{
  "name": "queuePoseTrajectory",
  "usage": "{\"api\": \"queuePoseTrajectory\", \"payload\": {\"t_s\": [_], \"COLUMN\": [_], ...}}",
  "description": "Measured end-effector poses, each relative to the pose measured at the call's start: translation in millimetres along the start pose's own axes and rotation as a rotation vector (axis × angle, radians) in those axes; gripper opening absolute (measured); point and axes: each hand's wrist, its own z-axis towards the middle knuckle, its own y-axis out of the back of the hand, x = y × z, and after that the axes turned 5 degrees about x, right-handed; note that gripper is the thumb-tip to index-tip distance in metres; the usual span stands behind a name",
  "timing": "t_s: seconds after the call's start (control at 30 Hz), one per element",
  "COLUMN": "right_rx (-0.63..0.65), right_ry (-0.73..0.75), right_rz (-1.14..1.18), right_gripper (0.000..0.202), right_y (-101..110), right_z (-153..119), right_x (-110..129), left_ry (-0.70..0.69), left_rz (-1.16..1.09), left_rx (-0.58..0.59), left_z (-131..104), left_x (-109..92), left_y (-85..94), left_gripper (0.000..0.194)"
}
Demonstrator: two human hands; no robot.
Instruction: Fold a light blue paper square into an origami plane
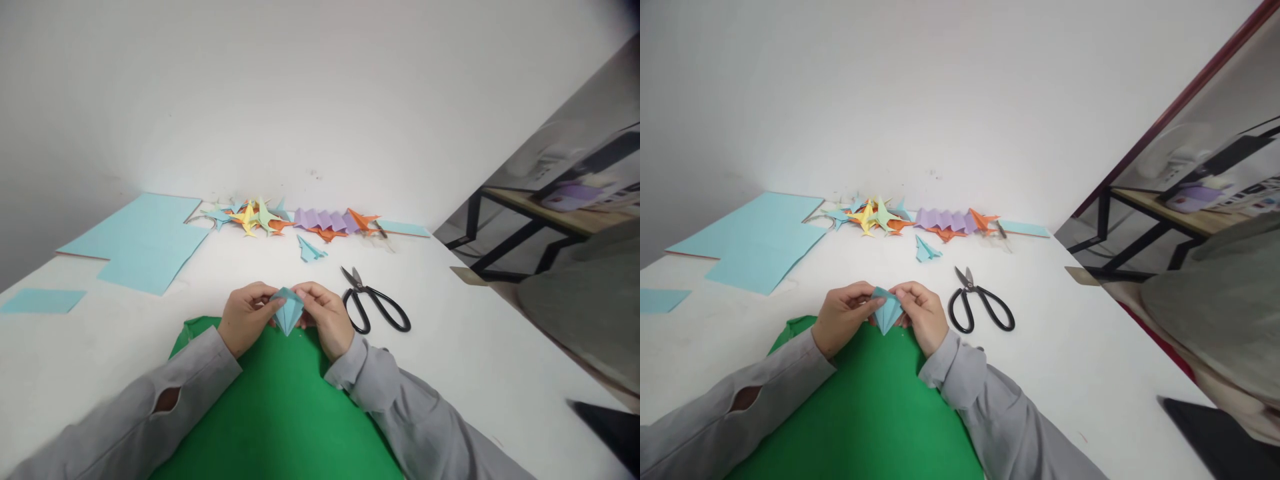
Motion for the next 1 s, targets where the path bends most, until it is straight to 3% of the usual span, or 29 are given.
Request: {"api": "queuePoseTrajectory", "payload": {"t_s": [0.23, 0.87, 1.0], "right_rx": [0.017, 0.039, 0.094], "right_ry": [-0.006, 0.047, 0.049], "right_rz": [-0.023, -0.142, -0.132], "right_gripper": [0.027, 0.037, 0.032], "right_y": [-0.1, -0.6, -1.9], "right_z": [-0.3, -0.5, -3.0], "right_x": [0.7, 0.9, 3.1], "left_ry": [0.133, 0.123, 0.111], "left_rz": [-0.095, -0.040, 0.011], "left_rx": [-0.006, -0.033, -0.055], "left_z": [1.6, 1.9, 1.8], "left_x": [-0.3, 1.5, 1.3], "left_y": [0.0, -0.4, -0.4], "left_gripper": [0.015, 0.021, 0.020]}}
